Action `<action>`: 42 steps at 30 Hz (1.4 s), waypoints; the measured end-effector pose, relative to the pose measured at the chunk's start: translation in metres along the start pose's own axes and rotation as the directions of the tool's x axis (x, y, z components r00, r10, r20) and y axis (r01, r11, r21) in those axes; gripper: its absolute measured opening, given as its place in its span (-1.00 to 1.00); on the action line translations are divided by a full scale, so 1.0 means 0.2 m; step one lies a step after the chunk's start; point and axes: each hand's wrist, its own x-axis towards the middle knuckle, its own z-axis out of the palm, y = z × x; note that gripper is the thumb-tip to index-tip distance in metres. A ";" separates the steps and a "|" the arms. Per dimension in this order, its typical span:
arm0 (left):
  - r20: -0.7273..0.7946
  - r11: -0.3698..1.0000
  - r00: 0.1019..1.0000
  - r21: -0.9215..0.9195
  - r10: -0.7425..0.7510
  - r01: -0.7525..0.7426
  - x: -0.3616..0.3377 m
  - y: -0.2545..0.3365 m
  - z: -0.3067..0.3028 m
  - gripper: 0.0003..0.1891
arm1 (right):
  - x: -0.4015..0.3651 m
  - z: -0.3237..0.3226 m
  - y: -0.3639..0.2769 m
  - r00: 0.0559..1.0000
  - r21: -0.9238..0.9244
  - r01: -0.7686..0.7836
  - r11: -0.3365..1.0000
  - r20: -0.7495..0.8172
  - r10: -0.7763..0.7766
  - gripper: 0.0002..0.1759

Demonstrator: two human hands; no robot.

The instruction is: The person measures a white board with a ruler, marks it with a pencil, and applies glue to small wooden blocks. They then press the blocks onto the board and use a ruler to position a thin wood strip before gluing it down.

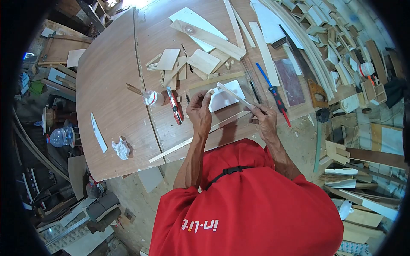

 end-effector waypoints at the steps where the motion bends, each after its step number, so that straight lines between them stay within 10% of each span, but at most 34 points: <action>1: -0.001 1.000 1.000 0.000 0.000 0.000 -0.01 0.01 0.01 -0.87 | -0.01 0.01 0.00 0.999 0.051 -0.049 0.997 0.001 0.049 -0.74; 4: -0.004 0.993 0.994 0.060 0.106 -0.105 -0.02 0.05 0.03 -0.84 | -0.02 0.04 0.02 0.998 0.140 -0.062 0.988 0.009 0.061 -0.74; 9: 0.016 0.927 0.955 -0.234 -0.298 0.293 0.01 0.04 0.01 -0.84 | -0.03 0.07 0.05 0.998 0.213 -0.035 0.976 0.057 0.024 -0.75; 15: 0.129 0.763 0.894 -0.477 -0.430 0.436 0.01 0.02 -0.02 -0.88 | -0.04 0.09 0.08 0.998 0.094 0.026 0.995 0.057 -0.031 -0.75; 42: 0.137 0.812 0.886 -0.357 -0.443 0.462 0.02 -0.06 -0.06 -0.89 | -0.02 0.06 0.06 0.965 -0.303 0.259 0.917 0.039 -0.260 -0.76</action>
